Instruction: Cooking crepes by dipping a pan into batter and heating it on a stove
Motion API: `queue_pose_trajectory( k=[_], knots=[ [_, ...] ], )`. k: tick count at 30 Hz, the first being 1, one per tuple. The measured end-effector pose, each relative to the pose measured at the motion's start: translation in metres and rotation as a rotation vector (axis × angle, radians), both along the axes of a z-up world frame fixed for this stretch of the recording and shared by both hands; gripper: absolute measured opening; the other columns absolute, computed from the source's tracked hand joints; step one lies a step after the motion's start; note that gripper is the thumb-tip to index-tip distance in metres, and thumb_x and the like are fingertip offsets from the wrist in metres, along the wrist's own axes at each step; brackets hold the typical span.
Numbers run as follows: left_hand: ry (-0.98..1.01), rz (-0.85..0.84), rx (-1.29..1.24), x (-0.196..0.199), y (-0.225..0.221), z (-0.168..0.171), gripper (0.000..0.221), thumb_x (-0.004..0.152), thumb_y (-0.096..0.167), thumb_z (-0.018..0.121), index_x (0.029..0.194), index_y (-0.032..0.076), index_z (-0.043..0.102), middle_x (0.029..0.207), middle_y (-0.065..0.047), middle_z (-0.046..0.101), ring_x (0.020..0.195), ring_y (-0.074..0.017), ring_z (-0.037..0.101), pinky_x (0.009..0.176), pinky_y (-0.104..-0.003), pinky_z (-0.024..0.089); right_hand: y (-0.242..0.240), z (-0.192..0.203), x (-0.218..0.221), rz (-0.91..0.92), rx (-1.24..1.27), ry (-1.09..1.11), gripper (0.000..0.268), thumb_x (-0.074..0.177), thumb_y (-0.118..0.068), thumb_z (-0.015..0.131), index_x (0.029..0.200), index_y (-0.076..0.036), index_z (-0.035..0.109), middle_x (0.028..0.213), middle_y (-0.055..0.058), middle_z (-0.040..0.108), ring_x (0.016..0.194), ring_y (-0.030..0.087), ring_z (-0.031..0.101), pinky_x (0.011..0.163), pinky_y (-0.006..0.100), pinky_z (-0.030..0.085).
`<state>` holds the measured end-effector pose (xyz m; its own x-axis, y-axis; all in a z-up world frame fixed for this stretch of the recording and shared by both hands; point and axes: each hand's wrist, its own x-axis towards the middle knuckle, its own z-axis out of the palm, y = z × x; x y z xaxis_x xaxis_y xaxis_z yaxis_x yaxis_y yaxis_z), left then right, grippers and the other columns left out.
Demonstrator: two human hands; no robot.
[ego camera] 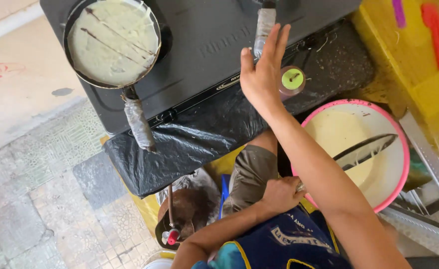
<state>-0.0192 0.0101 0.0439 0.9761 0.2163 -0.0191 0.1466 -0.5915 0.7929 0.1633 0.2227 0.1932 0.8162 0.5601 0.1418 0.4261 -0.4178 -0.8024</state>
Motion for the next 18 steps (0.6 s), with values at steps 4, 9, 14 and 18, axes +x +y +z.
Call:
queue_pose_trajectory(
  k=[4, 9, 14, 18],
  knots=[
    [0.0, 0.022, 0.022, 0.001, 0.002, -0.001, 0.042, 0.098, 0.044, 0.053, 0.082, 0.006, 0.061, 0.083, -0.014, 0.071, 0.073, -0.0364, 0.069, 0.055, -0.053, 0.046, 0.033, -0.011, 0.053, -0.125, -0.026, 0.111, 0.083, 0.115, -0.037, 0.054, 0.164, -0.004, -0.004, 0.172, 0.02, -0.013, 0.163, 0.038, -0.002, 0.131, 0.047, 0.019],
    [0.451, 0.016, -0.403, 0.015, 0.029, 0.052, 0.051, 0.086, 0.057, 0.054, 0.077, 0.006, 0.06, 0.078, -0.017, 0.067, 0.082, -0.0384, 0.068, 0.067, -0.049, 0.044, 0.041, 0.053, 0.07, -0.261, 0.339, 1.385, 0.034, 0.092, -0.041, 0.068, 0.1, -0.008, 0.065, 0.068, -0.002, 0.064, 0.047, 0.007, 0.055, 0.038, 0.018, 0.034],
    [0.432, 0.016, -0.702, 0.043, 0.095, 0.148, 0.047, 0.088, 0.057, 0.06, 0.088, 0.011, 0.068, 0.068, -0.007, 0.062, 0.062, -0.0195, 0.057, 0.055, -0.035, 0.038, -0.01, 0.133, 0.088, -0.064, 0.648, 1.438, 0.021, 0.097, -0.028, 0.06, 0.092, -0.007, 0.062, 0.062, -0.002, 0.056, 0.044, 0.006, 0.048, 0.039, 0.016, 0.032],
    [0.147, 0.179, -0.873, 0.094, 0.165, 0.185, 0.039, 0.089, 0.047, 0.064, 0.095, 0.008, 0.069, 0.065, -0.006, 0.066, 0.041, -0.0135, 0.056, 0.038, -0.026, 0.043, -0.096, 0.204, 0.09, -0.152, 0.827, 1.476, 0.049, 0.065, -0.022, 0.074, 0.109, -0.005, 0.059, 0.098, 0.01, 0.065, 0.057, 0.015, 0.065, 0.05, 0.021, 0.052]
  ],
)
